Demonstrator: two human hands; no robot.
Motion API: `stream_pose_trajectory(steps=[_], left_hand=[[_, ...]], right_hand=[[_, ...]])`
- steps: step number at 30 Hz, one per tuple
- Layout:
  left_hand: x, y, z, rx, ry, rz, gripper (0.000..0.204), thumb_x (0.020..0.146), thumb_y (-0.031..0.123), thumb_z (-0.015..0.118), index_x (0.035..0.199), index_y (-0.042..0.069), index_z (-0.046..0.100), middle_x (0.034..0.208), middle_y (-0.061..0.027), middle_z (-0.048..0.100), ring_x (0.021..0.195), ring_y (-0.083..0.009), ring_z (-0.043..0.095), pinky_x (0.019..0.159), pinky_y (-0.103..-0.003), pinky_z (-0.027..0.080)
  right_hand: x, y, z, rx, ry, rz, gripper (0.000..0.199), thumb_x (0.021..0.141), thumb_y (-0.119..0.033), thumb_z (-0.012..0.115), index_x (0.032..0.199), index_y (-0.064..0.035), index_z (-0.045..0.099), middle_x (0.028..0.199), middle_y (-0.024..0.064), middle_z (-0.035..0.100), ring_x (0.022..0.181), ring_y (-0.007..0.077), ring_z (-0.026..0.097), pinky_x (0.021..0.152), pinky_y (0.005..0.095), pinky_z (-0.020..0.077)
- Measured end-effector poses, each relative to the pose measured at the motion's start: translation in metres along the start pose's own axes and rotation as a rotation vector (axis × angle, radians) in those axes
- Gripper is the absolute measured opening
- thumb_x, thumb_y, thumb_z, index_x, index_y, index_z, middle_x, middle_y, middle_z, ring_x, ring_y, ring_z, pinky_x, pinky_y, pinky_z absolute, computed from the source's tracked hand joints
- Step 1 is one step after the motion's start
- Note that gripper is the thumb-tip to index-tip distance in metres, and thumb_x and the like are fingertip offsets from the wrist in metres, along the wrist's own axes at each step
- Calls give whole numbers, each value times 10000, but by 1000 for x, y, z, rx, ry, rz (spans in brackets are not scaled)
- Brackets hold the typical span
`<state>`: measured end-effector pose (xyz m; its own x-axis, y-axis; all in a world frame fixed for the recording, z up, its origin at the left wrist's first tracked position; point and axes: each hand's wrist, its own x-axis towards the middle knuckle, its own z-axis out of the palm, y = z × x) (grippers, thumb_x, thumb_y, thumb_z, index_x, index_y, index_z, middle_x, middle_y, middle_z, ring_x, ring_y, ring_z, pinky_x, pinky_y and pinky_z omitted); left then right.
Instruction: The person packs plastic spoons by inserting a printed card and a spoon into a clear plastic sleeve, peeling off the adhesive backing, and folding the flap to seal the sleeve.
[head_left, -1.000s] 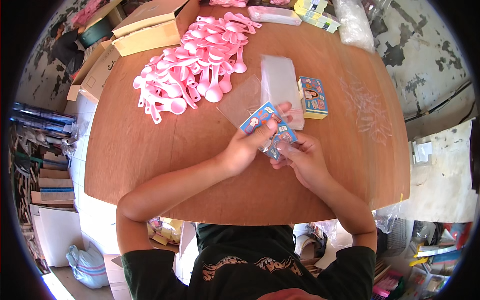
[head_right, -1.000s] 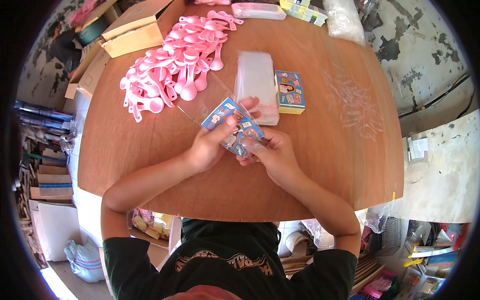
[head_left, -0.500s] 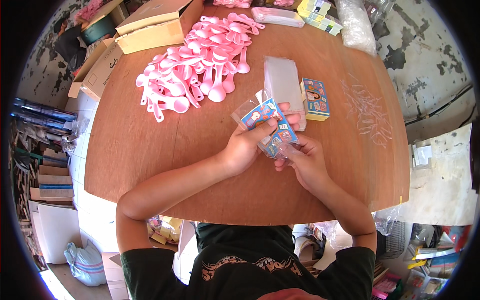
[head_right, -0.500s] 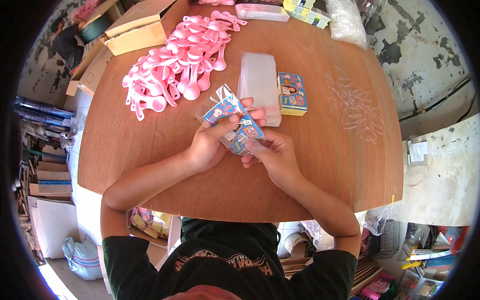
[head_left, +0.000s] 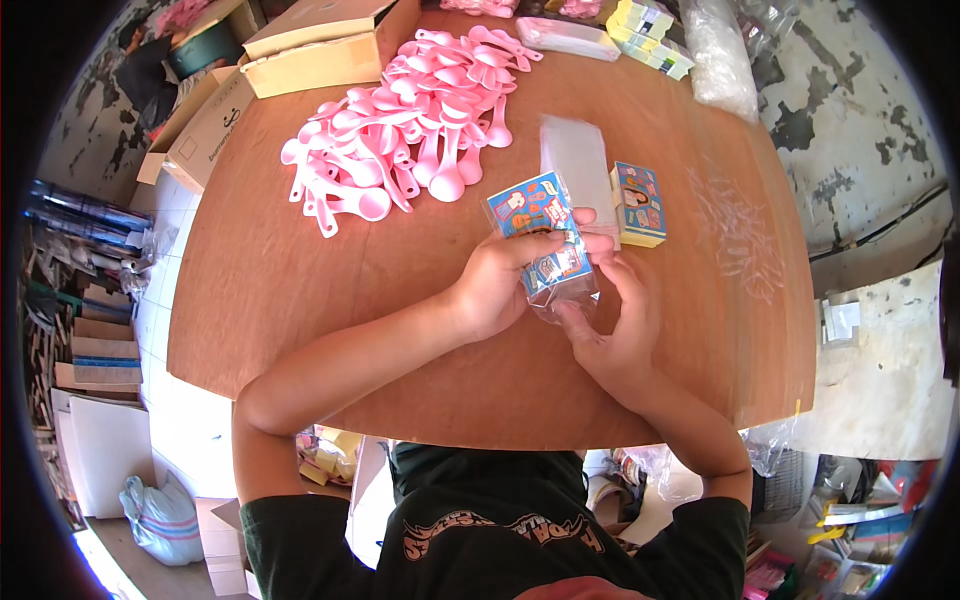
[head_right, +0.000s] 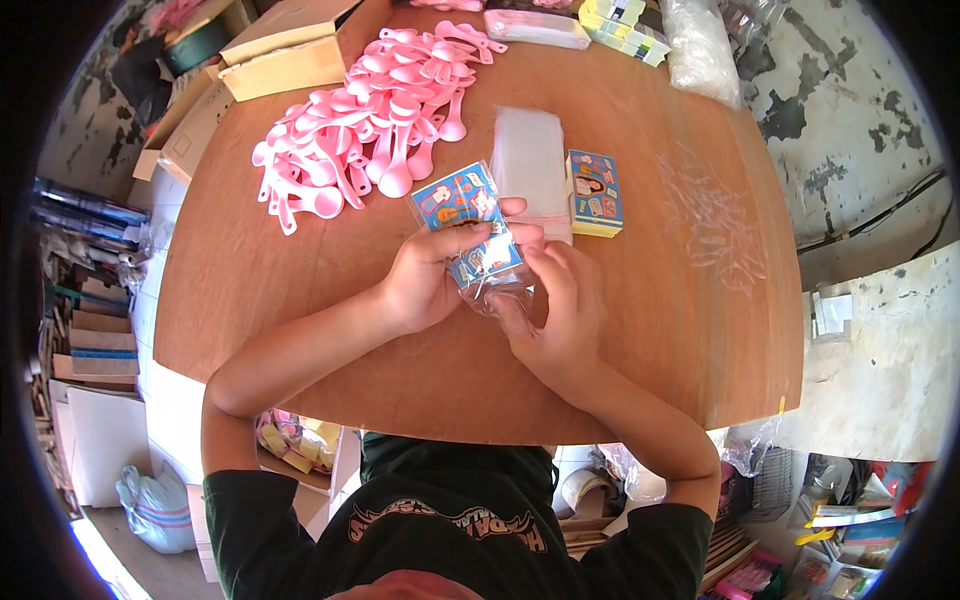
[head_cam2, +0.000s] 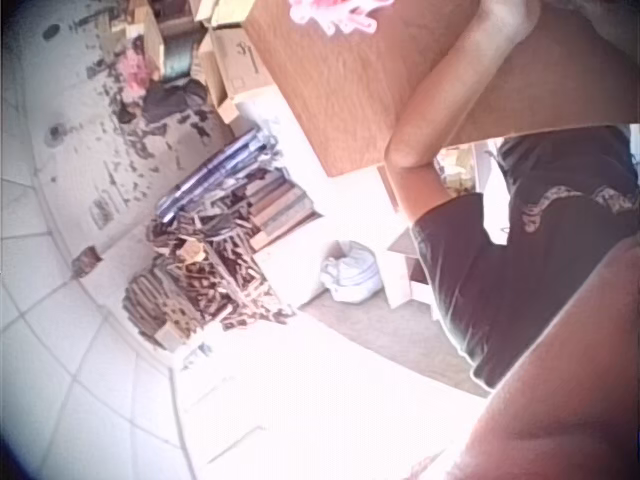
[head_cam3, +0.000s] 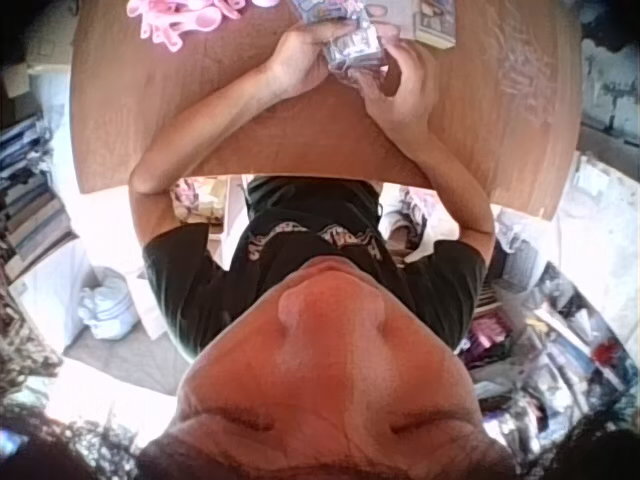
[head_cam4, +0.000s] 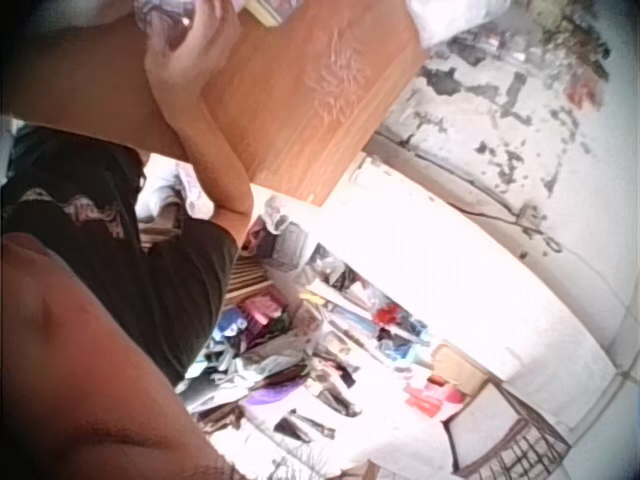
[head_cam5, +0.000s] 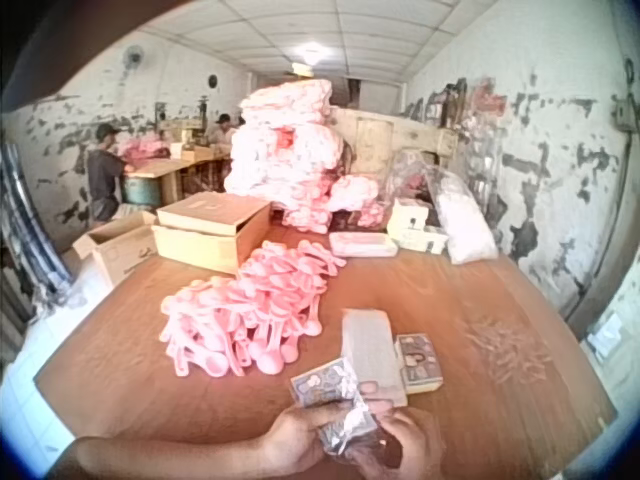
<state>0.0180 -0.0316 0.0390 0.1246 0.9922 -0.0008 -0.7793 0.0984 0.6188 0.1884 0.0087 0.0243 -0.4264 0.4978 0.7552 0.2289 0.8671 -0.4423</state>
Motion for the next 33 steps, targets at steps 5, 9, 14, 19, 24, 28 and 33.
stream_pose_trajectory(steps=[5, 9, 14, 19, 24, 28, 33], left_hand=[[5, 11, -19, -148, 30, -51, 429, 935, 141, 481, 1348, 31, 443, 1217, -186, 604, 1063, -311, 631, 1000, -457, 487], [12, 17, -36, -217, 177, -21, 376, 943, 165, 479, 1296, 36, 473, 1097, -172, 637, 1012, -313, 650, 997, -448, 495], [14, 16, -46, -57, 137, -93, 367, 940, 290, 525, 1222, 55, 540, 938, -115, 677, 931, -273, 674, 937, -419, 506], [11, 13, -49, -3, 107, -99, 376, 935, 333, 539, 1208, 75, 555, 924, -93, 682, 926, -256, 678, 918, -394, 498], [16, 10, -48, 2, 71, -96, 386, 937, 334, 539, 1217, 67, 536, 923, -94, 687, 937, -253, 680, 917, -396, 500], [14, 14, -49, -10, 82, -98, 393, 931, 334, 550, 1212, 59, 532, 916, -97, 690, 919, -252, 685, 913, -397, 505], [13, 14, -49, -22, 84, -95, 395, 922, 332, 562, 1205, 57, 537, 914, -106, 695, 911, -256, 688, 910, -396, 510]], right_hand=[[5, -6, -12, -308, -36, -475, 181, 738, -169, 784, 896, -131, 704, 1038, 51, 621, 954, 272, 586, 812, 403, 503], [24, -20, -21, -126, -104, -682, 221, 748, -231, 777, 942, -147, 713, 945, 19, 646, 911, 253, 610, 784, 410, 522], [121, 6, 27, 74, -267, -186, 127, 837, -83, 644, 955, -85, 691, 884, 100, 651, 753, 266, 638, 656, 382, 499], [181, 92, 100, -198, -672, -294, 210, 860, -66, 593, 1049, -77, 683, 967, 96, 650, 878, 311, 636, 769, 386, 507], [195, 134, 130, -428, -701, -626, 238, 814, -90, 598, 1024, -120, 705, 993, 69, 632, 961, 267, 626, 797, 403, 513], [199, 127, 128, -606, -743, -744, 211, 782, -83, 584, 951, -125, 704, 996, 40, 614, 999, 230, 598, 820, 378, 509], [207, 123, 104, -665, -733, -903, 161, 754, -71, 625, 904, -108, 669, 1007, 27, 597, 983, 221, 583, 813, 367, 501]])
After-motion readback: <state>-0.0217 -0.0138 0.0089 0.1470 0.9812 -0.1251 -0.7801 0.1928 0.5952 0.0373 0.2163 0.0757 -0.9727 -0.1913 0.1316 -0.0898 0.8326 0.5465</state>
